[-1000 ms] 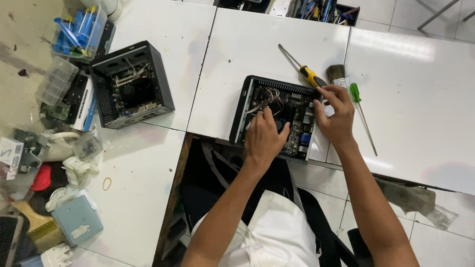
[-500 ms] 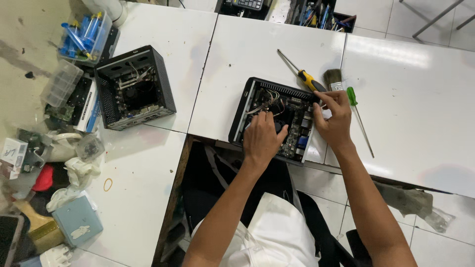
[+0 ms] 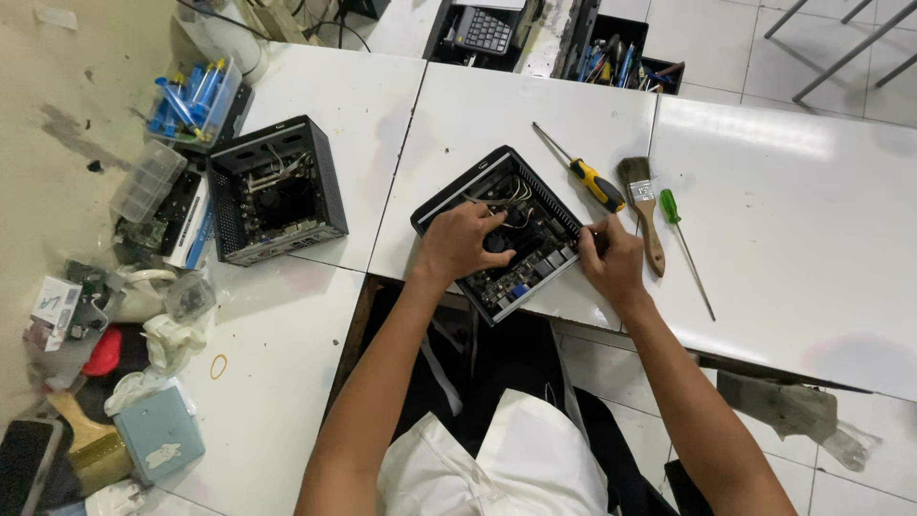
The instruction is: The person works on a small computer case placed on a white table, using a screwdriver to tighten screws on the motherboard. They also connect internal wires and adjust components within the case.
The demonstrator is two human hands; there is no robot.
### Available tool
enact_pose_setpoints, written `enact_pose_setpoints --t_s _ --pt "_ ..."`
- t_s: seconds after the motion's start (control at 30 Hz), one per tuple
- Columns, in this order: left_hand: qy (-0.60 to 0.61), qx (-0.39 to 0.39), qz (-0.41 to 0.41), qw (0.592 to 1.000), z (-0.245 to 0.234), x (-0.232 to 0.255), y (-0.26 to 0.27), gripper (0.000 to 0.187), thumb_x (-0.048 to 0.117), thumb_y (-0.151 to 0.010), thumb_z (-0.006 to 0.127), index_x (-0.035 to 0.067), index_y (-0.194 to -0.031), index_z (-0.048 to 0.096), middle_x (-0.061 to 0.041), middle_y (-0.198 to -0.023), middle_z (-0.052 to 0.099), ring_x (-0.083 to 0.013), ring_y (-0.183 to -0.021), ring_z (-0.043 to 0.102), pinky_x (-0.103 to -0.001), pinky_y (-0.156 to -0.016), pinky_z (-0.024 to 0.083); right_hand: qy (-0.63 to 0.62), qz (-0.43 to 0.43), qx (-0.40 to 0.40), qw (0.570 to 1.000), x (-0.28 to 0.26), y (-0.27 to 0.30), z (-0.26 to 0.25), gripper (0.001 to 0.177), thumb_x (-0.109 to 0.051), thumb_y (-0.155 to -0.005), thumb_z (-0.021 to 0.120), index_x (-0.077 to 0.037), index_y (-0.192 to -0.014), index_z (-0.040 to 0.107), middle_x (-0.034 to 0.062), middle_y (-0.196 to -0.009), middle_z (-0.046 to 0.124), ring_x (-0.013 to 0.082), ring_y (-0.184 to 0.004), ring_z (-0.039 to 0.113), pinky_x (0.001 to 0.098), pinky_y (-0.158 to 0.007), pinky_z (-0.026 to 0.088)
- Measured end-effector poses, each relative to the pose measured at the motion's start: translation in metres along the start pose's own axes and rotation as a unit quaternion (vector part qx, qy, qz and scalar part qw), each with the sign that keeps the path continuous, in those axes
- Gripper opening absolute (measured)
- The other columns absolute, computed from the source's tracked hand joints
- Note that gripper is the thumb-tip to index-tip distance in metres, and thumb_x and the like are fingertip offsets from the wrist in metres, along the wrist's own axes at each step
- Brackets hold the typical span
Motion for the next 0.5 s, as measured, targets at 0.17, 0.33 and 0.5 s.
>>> enact_pose_setpoints --t_s 0.17,0.33,0.5 --pt "-0.007 -0.024 0.011 1.000 -0.008 -0.003 -0.007 0.060 0.060 -0.093 0.075 0.012 -0.130 0.079 -0.013 -0.096 0.073 -0.0303 -0.089 0.074 -0.046 -0.068 0.066 -0.015 -0.004 -0.023 1.000 0.003 -0.001 0.001 0.025 -0.026 -0.105 0.072 -0.010 -0.087 0.064 0.0071 -0.049 0.055 0.0289 -0.045 0.058 0.0353 -0.049 0.043" --pt "-0.027 -0.021 0.027 0.999 -0.001 -0.012 -0.008 0.062 0.069 -0.089 0.074 0.016 -0.120 0.082 -0.010 -0.089 0.072 -0.0251 -0.082 0.073 -0.042 -0.069 0.065 -0.040 -0.034 -0.042 0.998 -0.005 -0.003 -0.002 0.046 -0.030 -0.107 0.068 -0.015 -0.066 0.054 0.0031 -0.042 0.049 0.0282 -0.039 0.053 0.0327 -0.046 0.040" --pt "0.038 0.114 -0.023 0.992 0.019 -0.059 -0.006 0.029 0.037 -0.108 0.049 0.020 -0.110 0.073 -0.002 -0.087 0.066 -0.0234 -0.084 0.072 -0.039 -0.070 0.063 -0.035 -0.066 -0.067 0.995 -0.023 -0.004 0.001 0.055 -0.029 -0.105 0.067 -0.016 -0.057 0.045 0.0049 -0.040 0.041 0.0291 -0.036 0.048 0.0329 -0.043 0.037"
Point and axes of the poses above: each hand's wrist, its own y-axis away from the middle knuckle, its own z-axis out of the palm, x = y × z, the point moved 9 cm from there along -y, towards the middle knuckle
